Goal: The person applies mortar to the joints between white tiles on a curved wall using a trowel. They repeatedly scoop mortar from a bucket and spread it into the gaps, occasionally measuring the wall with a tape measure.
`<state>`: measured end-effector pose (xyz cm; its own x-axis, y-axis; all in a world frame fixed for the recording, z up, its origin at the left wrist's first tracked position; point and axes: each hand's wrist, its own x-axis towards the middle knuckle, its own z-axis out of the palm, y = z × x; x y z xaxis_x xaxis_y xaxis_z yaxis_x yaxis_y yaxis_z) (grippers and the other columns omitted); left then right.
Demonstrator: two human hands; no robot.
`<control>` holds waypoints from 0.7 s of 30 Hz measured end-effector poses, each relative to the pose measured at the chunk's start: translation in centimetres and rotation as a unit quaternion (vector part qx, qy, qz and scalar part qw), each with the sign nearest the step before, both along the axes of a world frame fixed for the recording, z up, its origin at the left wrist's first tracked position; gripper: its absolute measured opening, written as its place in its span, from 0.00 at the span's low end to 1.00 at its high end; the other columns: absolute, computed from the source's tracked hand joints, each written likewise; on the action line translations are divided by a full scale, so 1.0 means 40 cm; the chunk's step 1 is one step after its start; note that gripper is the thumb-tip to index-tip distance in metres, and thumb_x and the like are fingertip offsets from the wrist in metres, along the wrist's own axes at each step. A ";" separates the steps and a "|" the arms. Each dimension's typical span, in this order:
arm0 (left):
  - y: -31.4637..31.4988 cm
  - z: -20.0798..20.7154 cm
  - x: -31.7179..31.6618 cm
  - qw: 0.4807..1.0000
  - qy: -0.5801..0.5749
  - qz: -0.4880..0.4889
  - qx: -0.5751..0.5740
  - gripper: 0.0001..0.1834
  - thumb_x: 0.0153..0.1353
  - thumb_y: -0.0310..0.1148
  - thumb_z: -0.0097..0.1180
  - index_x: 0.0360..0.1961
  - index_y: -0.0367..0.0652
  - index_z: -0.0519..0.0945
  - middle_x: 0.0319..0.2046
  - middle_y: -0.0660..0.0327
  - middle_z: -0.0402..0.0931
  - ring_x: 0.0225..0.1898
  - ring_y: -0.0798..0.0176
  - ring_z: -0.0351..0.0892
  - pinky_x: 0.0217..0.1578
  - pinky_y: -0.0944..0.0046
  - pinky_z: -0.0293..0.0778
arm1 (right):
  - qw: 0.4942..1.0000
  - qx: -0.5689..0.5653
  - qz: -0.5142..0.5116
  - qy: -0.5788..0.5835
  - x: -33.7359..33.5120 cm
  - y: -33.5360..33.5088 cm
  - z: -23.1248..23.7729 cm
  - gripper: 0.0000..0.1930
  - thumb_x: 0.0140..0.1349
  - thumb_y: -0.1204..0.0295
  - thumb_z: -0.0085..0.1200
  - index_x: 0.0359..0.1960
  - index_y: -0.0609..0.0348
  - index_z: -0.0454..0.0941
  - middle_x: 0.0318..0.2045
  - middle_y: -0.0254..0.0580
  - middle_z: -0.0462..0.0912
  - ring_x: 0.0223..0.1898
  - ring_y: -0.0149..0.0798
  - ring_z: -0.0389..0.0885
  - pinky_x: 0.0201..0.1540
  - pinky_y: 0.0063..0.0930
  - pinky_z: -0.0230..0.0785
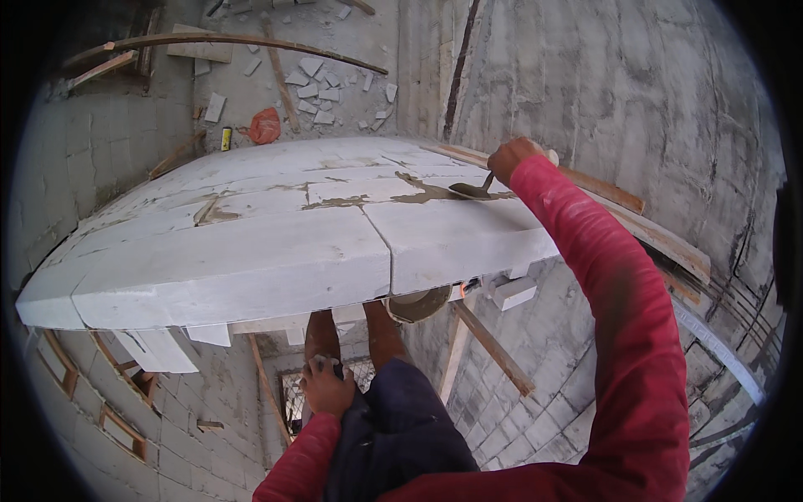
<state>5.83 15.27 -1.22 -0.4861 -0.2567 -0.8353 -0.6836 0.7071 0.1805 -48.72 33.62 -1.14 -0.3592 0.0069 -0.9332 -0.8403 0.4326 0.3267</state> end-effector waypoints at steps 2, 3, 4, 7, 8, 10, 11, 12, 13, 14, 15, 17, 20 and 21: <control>0.001 0.001 0.004 1.000 0.005 -0.007 -0.008 0.24 0.62 0.49 0.62 0.52 0.44 0.86 0.62 0.47 0.74 0.66 0.38 0.70 0.63 0.36 0.69 | 1.000 0.018 -0.014 -0.008 0.014 -0.018 -0.022 0.13 0.72 0.66 0.57 0.52 0.45 0.91 0.52 0.38 0.91 0.56 0.44 0.89 0.56 0.40 0.83; 0.001 0.000 0.005 1.000 0.010 -0.005 -0.006 0.24 0.62 0.49 0.62 0.52 0.45 0.86 0.62 0.47 0.74 0.66 0.38 0.70 0.63 0.36 0.69 | 0.999 -0.029 -0.005 -0.015 0.030 -0.036 -0.029 0.12 0.72 0.66 0.57 0.51 0.45 0.91 0.52 0.38 0.91 0.56 0.44 0.89 0.55 0.40 0.83; 0.001 0.002 0.005 1.000 0.007 -0.006 -0.001 0.24 0.62 0.49 0.62 0.53 0.45 0.86 0.62 0.47 0.74 0.66 0.38 0.70 0.62 0.36 0.69 | 0.998 -0.058 -0.004 -0.029 0.048 -0.063 -0.038 0.12 0.72 0.66 0.57 0.50 0.46 0.91 0.52 0.38 0.91 0.55 0.44 0.89 0.55 0.40 0.83; -0.005 0.006 -0.002 1.000 0.006 0.012 0.008 0.24 0.62 0.49 0.62 0.53 0.45 0.86 0.62 0.47 0.74 0.65 0.38 0.70 0.62 0.36 0.69 | 0.989 -0.143 0.012 -0.046 0.098 -0.177 -0.047 0.11 0.71 0.67 0.57 0.48 0.45 0.91 0.51 0.40 0.91 0.53 0.44 0.90 0.52 0.41 0.83; -0.007 0.008 -0.006 1.000 -0.006 0.018 0.016 0.24 0.62 0.49 0.62 0.52 0.45 0.86 0.62 0.47 0.74 0.65 0.38 0.70 0.62 0.36 0.69 | 0.986 -0.150 0.046 -0.052 0.121 -0.211 -0.049 0.11 0.71 0.67 0.57 0.49 0.45 0.91 0.49 0.39 0.91 0.51 0.45 0.91 0.51 0.42 0.83; -0.010 0.011 -0.012 1.000 0.009 0.023 0.013 0.23 0.62 0.49 0.62 0.52 0.45 0.87 0.62 0.47 0.74 0.65 0.39 0.70 0.62 0.36 0.69 | 0.974 -0.183 0.110 -0.068 0.154 -0.240 -0.032 0.12 0.71 0.67 0.56 0.50 0.45 0.90 0.44 0.39 0.92 0.48 0.46 0.91 0.49 0.43 0.83; -0.011 0.013 -0.013 1.000 0.004 0.021 0.013 0.23 0.62 0.49 0.62 0.52 0.45 0.87 0.61 0.47 0.74 0.65 0.39 0.70 0.62 0.36 0.69 | 0.970 -0.199 0.123 -0.063 0.163 -0.238 -0.019 0.11 0.71 0.68 0.56 0.49 0.45 0.89 0.42 0.40 0.92 0.45 0.46 0.92 0.47 0.43 0.83; -0.012 0.013 -0.015 1.000 0.008 0.020 0.005 0.23 0.62 0.49 0.62 0.52 0.45 0.87 0.61 0.47 0.75 0.65 0.39 0.70 0.62 0.37 0.69 | 0.960 -0.237 0.135 -0.061 0.160 -0.220 0.003 0.11 0.71 0.70 0.55 0.48 0.45 0.89 0.39 0.41 0.91 0.42 0.46 0.92 0.44 0.43 0.82; -0.011 0.014 -0.014 1.000 0.011 0.022 0.002 0.23 0.62 0.48 0.62 0.52 0.45 0.87 0.60 0.47 0.75 0.64 0.39 0.71 0.62 0.37 0.69 | 0.948 -0.275 0.148 -0.062 0.148 -0.193 0.026 0.11 0.71 0.71 0.54 0.47 0.44 0.88 0.37 0.41 0.91 0.39 0.46 0.92 0.41 0.43 0.82; -0.013 0.014 -0.013 1.000 0.010 0.028 0.006 0.23 0.62 0.49 0.62 0.52 0.45 0.87 0.60 0.47 0.75 0.64 0.38 0.71 0.62 0.37 0.69 | 0.948 -0.275 0.147 -0.061 0.127 -0.169 0.044 0.10 0.71 0.71 0.54 0.47 0.45 0.88 0.37 0.41 0.91 0.39 0.46 0.92 0.41 0.43 0.82; -0.013 0.014 -0.012 0.999 0.010 0.035 0.015 0.24 0.62 0.49 0.62 0.52 0.44 0.87 0.60 0.46 0.75 0.64 0.38 0.71 0.62 0.37 0.70 | 0.949 -0.275 0.145 -0.061 0.102 -0.142 0.064 0.10 0.71 0.71 0.54 0.47 0.45 0.88 0.37 0.42 0.91 0.38 0.46 0.92 0.40 0.43 0.82; -0.018 0.014 -0.007 0.999 0.015 0.040 0.024 0.24 0.62 0.49 0.62 0.52 0.43 0.86 0.60 0.45 0.75 0.65 0.38 0.71 0.63 0.38 0.69 | 0.956 -0.260 0.124 -0.054 0.061 -0.111 0.081 0.10 0.71 0.70 0.53 0.47 0.45 0.87 0.37 0.42 0.91 0.37 0.46 0.92 0.40 0.42 0.82; -0.029 0.017 0.001 0.999 0.031 0.027 0.024 0.25 0.62 0.50 0.62 0.53 0.42 0.86 0.60 0.43 0.76 0.65 0.38 0.71 0.64 0.38 0.68 | 0.972 -0.223 0.068 -0.008 0.045 -0.116 0.056 0.11 0.72 0.70 0.52 0.49 0.44 0.87 0.38 0.42 0.90 0.38 0.46 0.92 0.38 0.42 0.82; -0.035 0.019 0.002 0.999 0.037 0.015 0.022 0.26 0.62 0.50 0.62 0.53 0.42 0.86 0.60 0.43 0.76 0.66 0.38 0.71 0.65 0.38 0.67 | 0.968 -0.236 0.082 -0.015 0.055 -0.121 0.043 0.11 0.72 0.70 0.52 0.49 0.43 0.87 0.38 0.42 0.90 0.38 0.46 0.92 0.39 0.42 0.82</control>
